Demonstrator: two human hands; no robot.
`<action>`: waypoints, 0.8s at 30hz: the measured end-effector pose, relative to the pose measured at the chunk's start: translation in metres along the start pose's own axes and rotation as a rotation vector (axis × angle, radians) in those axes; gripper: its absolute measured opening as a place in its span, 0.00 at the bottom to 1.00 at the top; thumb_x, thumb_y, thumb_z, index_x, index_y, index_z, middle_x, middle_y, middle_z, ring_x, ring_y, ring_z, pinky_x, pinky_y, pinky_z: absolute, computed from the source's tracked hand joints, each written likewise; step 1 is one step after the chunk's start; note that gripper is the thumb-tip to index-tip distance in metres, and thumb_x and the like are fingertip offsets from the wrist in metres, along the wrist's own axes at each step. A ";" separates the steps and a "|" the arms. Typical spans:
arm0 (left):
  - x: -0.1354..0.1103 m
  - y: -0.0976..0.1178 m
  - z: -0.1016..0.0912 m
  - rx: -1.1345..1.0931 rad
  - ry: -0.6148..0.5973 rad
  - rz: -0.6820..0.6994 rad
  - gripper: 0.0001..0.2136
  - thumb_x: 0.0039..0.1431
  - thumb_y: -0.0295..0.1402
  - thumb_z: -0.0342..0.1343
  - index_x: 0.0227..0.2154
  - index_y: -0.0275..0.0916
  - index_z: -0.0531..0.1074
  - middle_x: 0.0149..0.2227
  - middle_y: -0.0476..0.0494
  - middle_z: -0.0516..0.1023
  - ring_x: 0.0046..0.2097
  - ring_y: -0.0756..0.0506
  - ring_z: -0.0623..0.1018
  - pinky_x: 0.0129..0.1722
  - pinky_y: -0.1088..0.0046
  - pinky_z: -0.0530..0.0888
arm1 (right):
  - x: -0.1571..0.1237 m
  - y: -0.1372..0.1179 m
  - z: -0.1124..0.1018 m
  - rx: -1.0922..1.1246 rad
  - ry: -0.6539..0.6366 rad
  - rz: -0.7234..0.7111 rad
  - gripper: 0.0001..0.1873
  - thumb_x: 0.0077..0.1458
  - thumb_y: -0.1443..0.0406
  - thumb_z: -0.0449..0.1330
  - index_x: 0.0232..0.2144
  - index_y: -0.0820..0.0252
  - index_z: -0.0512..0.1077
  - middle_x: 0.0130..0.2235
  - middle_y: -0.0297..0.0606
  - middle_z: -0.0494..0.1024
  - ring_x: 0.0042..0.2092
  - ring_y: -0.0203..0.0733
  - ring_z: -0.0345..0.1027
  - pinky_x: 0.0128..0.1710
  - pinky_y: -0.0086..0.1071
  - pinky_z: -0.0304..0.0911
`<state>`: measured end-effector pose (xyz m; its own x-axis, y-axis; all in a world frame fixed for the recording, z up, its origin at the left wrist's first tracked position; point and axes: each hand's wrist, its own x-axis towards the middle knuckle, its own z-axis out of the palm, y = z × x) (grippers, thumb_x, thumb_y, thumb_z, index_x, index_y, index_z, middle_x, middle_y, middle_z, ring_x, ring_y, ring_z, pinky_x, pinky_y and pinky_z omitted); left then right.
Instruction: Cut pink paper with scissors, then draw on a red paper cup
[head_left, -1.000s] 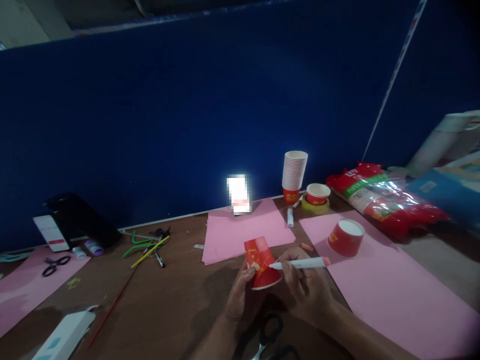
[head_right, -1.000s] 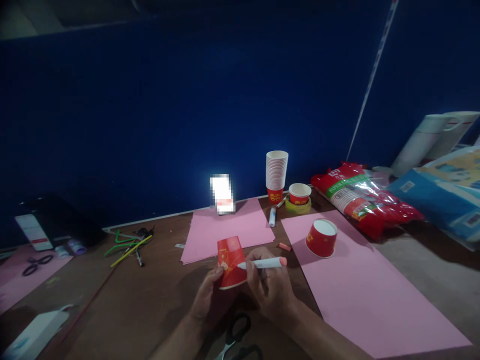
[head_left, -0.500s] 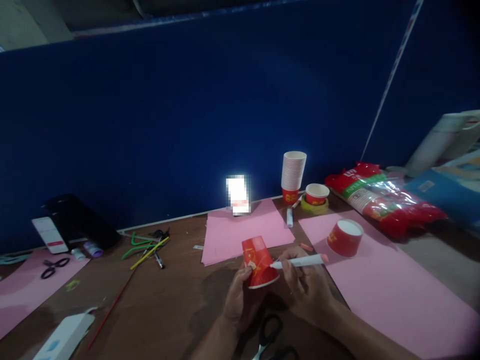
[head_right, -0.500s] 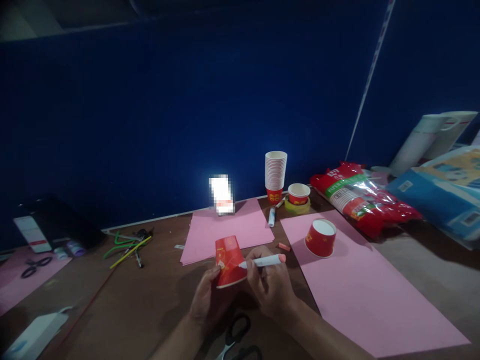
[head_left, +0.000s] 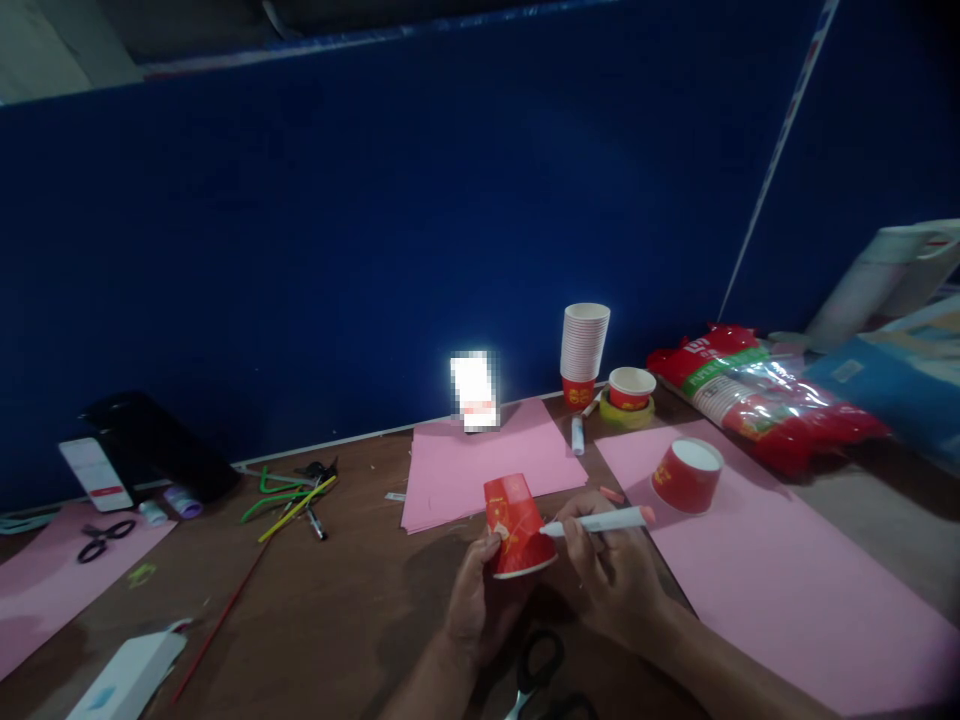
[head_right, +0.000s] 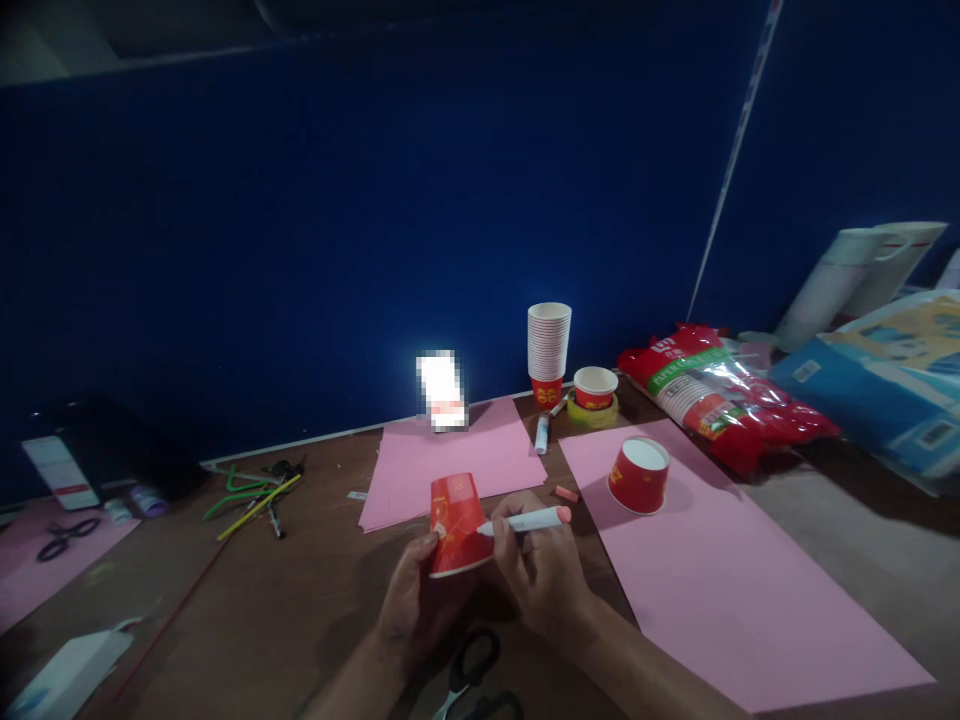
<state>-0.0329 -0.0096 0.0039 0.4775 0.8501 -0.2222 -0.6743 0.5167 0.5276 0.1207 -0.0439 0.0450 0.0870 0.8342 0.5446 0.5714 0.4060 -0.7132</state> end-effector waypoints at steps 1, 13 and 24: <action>0.000 0.000 0.000 -0.005 0.006 -0.002 0.09 0.50 0.34 0.58 0.32 0.34 0.75 0.33 0.42 0.78 0.40 0.42 0.76 0.52 0.61 0.66 | 0.000 0.000 0.000 -0.001 -0.003 0.002 0.10 0.60 0.68 0.49 0.26 0.57 0.62 0.23 0.32 0.69 0.25 0.39 0.65 0.28 0.34 0.59; -0.001 -0.002 0.002 -0.047 -0.015 -0.003 0.08 0.50 0.33 0.58 0.32 0.33 0.74 0.35 0.40 0.79 0.45 0.38 0.76 0.53 0.58 0.66 | -0.001 -0.003 0.001 0.070 0.003 0.005 0.09 0.60 0.68 0.49 0.27 0.56 0.63 0.24 0.32 0.69 0.24 0.37 0.64 0.26 0.31 0.59; 0.000 0.000 0.004 -0.032 0.000 0.014 0.08 0.51 0.33 0.58 0.32 0.34 0.75 0.34 0.42 0.78 0.43 0.40 0.76 0.53 0.60 0.65 | -0.003 0.001 -0.001 -0.023 -0.027 -0.033 0.10 0.60 0.68 0.47 0.27 0.57 0.63 0.24 0.33 0.70 0.26 0.39 0.65 0.26 0.33 0.59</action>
<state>-0.0305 -0.0096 0.0076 0.4681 0.8572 -0.2147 -0.6985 0.5078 0.5043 0.1213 -0.0460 0.0434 0.0458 0.8304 0.5552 0.5922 0.4250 -0.6845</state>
